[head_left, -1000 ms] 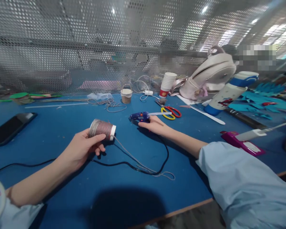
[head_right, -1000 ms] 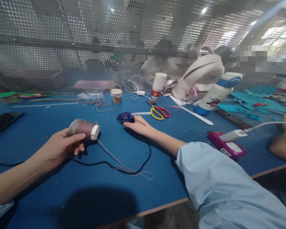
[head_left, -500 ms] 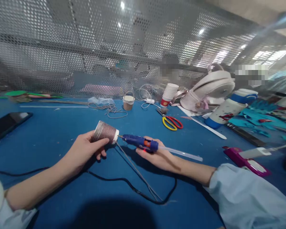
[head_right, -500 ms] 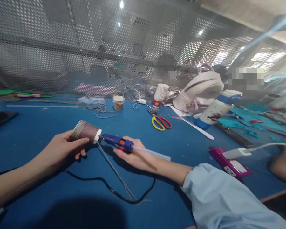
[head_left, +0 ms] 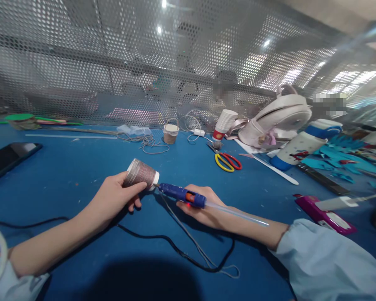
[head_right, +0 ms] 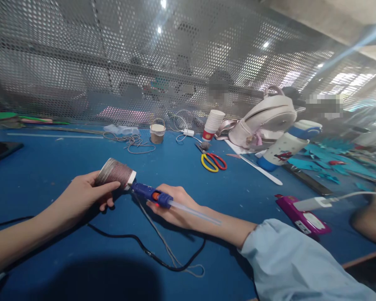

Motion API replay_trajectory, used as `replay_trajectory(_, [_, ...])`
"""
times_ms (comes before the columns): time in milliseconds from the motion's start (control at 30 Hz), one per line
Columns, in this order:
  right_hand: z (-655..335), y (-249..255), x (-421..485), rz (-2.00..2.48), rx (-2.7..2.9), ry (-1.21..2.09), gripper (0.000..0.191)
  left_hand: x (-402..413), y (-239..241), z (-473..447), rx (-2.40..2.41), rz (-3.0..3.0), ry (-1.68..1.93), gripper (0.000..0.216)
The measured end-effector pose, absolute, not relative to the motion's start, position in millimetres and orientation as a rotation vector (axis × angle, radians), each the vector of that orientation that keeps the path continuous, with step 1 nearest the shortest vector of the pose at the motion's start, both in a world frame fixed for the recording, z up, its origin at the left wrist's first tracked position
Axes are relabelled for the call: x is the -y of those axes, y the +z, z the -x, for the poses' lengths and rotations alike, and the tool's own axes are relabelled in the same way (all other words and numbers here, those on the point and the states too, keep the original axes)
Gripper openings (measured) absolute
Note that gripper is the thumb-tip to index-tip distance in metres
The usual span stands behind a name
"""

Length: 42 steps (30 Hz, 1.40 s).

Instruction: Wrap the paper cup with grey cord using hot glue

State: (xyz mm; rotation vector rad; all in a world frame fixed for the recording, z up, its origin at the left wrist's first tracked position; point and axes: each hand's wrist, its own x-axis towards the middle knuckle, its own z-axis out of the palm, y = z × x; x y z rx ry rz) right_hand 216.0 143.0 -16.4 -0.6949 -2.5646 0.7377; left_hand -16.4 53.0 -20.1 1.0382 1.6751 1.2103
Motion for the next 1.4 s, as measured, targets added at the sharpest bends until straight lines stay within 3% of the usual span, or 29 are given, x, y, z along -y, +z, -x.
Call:
replay_trajectory(400, [-219.6, -18.6, -145.1, 0.568, 2.554, 0.773, 0.016, -51.7, -18.8, 16.0, -1.68, -1.038, 1.195, 0.033])
replay_trajectory(1400, [-221.4, -6.4, -139.0, 0.812, 2.478, 0.788, 0.021, -47.9, -16.9, 18.0, -1.645, -1.075, 1.204, 0.027])
